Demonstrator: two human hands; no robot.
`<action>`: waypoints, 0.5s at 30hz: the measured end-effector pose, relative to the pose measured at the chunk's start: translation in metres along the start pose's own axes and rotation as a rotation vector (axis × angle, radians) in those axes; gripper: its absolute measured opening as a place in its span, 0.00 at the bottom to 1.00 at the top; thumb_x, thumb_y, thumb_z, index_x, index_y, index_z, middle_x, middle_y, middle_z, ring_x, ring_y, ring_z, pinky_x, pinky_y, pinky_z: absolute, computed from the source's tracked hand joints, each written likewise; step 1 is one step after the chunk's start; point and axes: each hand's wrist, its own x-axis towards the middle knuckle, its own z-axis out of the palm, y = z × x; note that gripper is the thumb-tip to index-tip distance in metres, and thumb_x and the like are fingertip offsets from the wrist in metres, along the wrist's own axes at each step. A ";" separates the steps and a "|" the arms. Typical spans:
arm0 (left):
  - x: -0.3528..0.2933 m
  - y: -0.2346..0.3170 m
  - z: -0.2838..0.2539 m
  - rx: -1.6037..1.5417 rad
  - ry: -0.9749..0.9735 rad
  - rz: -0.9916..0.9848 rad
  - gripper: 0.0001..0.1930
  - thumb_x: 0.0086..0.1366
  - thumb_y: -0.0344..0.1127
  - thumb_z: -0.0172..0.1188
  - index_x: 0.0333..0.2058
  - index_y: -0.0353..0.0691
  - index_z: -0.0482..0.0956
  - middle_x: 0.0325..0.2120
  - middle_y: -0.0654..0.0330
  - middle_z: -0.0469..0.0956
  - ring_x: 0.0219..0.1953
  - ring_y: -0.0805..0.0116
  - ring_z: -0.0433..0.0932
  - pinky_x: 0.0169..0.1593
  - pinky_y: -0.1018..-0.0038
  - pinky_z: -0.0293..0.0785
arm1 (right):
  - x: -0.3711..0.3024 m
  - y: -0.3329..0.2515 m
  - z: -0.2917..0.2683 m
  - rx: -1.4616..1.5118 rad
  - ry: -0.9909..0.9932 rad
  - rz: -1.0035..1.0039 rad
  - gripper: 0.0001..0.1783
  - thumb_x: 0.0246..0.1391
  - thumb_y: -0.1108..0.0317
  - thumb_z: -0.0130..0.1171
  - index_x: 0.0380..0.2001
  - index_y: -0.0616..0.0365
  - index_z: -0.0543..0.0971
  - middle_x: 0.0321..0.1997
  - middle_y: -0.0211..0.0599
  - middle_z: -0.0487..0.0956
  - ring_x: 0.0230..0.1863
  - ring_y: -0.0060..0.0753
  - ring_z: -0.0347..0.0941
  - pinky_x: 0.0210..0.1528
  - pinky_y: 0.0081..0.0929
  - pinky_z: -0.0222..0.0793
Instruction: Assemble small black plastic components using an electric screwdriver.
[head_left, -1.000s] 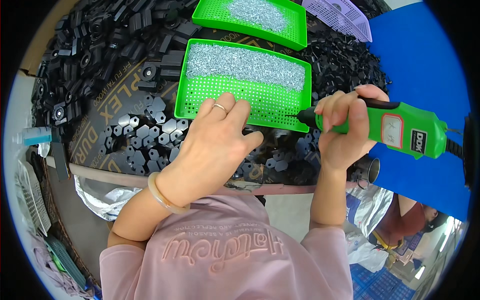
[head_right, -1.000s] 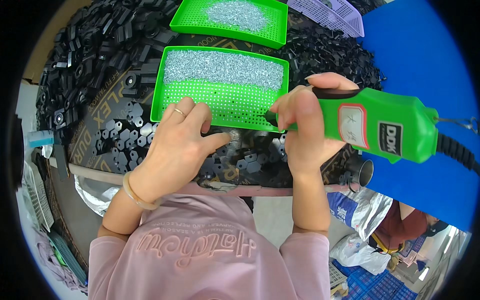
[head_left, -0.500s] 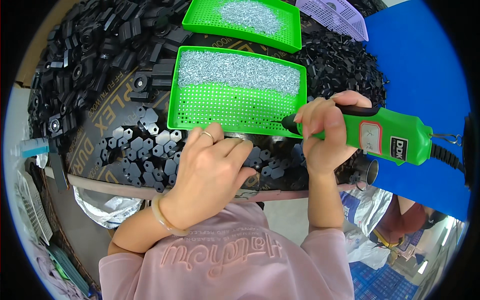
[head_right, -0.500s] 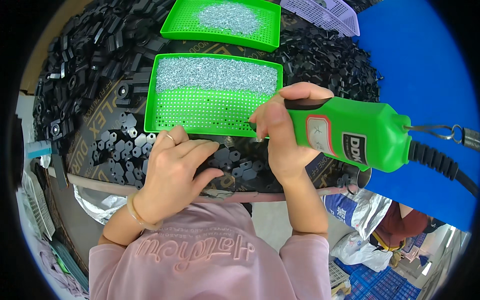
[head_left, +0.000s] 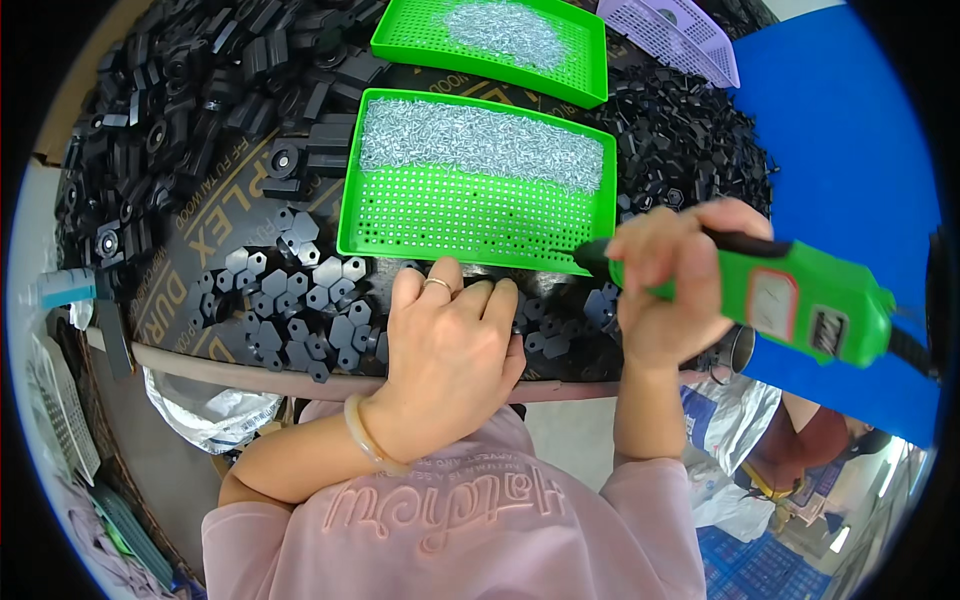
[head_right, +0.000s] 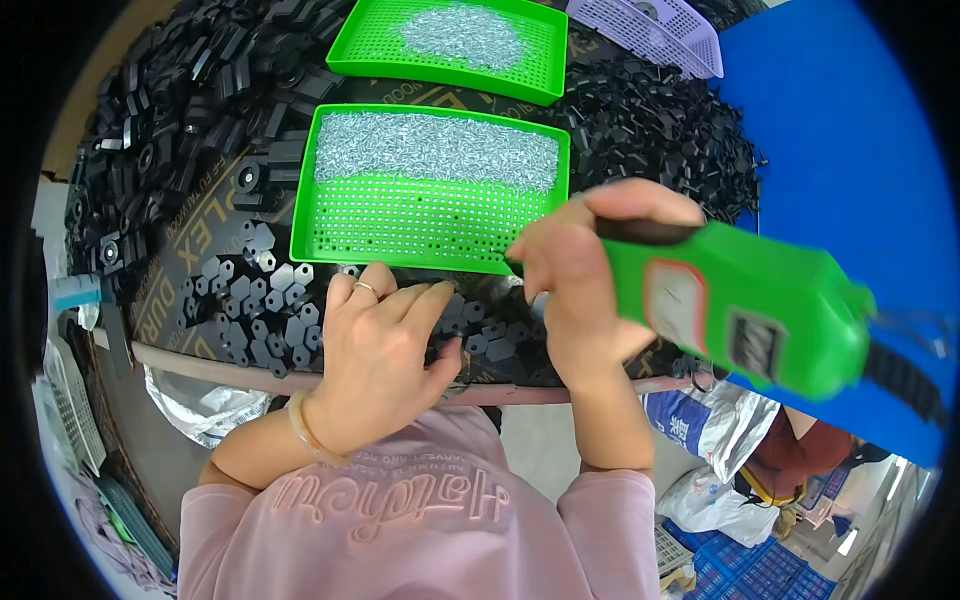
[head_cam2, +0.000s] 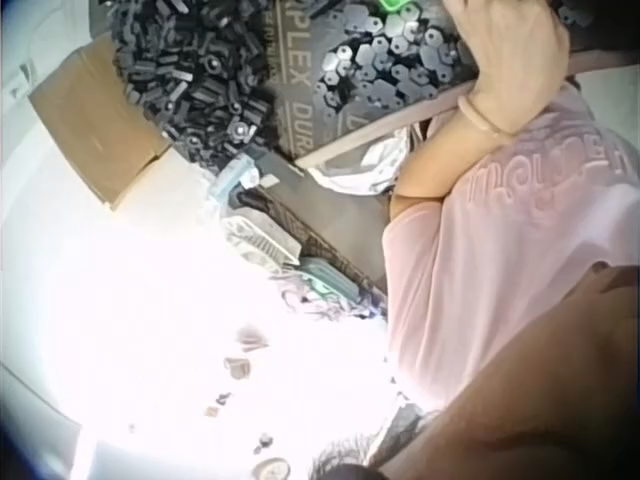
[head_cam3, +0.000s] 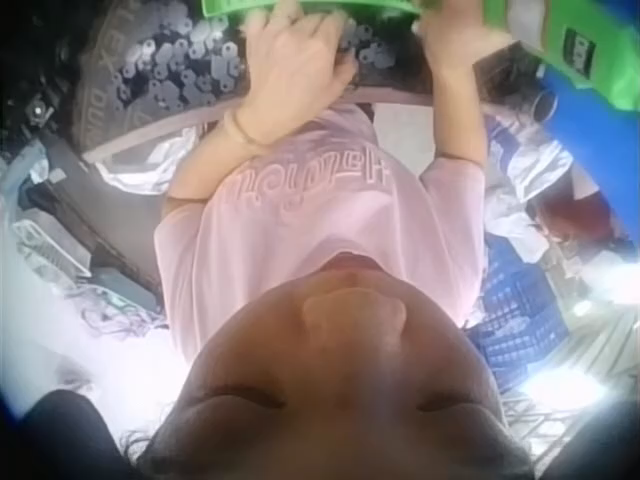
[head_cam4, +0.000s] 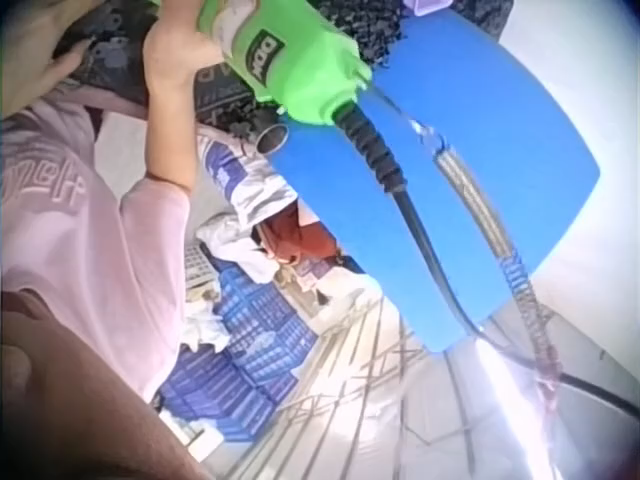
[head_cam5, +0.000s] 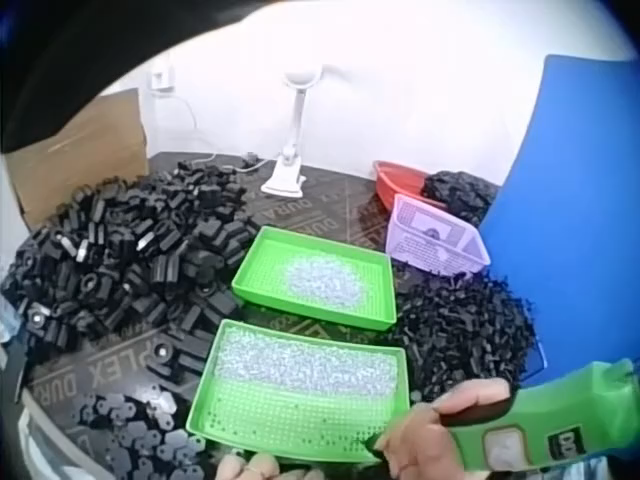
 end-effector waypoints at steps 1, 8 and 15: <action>0.000 0.001 -0.001 -0.002 0.002 -0.001 0.22 0.42 0.36 0.68 0.40 0.37 0.80 0.30 0.61 0.80 0.34 0.62 0.70 0.40 0.65 0.60 | 0.000 -0.009 -0.001 0.034 -0.031 -0.020 0.17 0.57 0.68 0.58 0.43 0.60 0.62 0.15 0.31 0.68 0.14 0.24 0.65 0.22 0.27 0.69; -0.001 0.002 -0.006 -0.022 -0.031 -0.020 0.22 0.42 0.35 0.69 0.40 0.39 0.80 0.34 0.63 0.80 0.37 0.62 0.69 0.42 0.66 0.60 | -0.024 -0.064 0.012 0.049 -0.168 0.041 0.19 0.59 0.58 0.59 0.43 0.54 0.64 0.18 0.30 0.69 0.16 0.25 0.64 0.22 0.26 0.64; -0.001 0.000 -0.004 -0.027 -0.030 -0.033 0.21 0.41 0.35 0.69 0.39 0.40 0.80 0.33 0.64 0.81 0.35 0.62 0.69 0.42 0.65 0.59 | -0.030 -0.051 0.017 -0.102 -0.127 0.095 0.19 0.60 0.53 0.57 0.41 0.51 0.62 0.14 0.25 0.65 0.12 0.21 0.60 0.19 0.24 0.63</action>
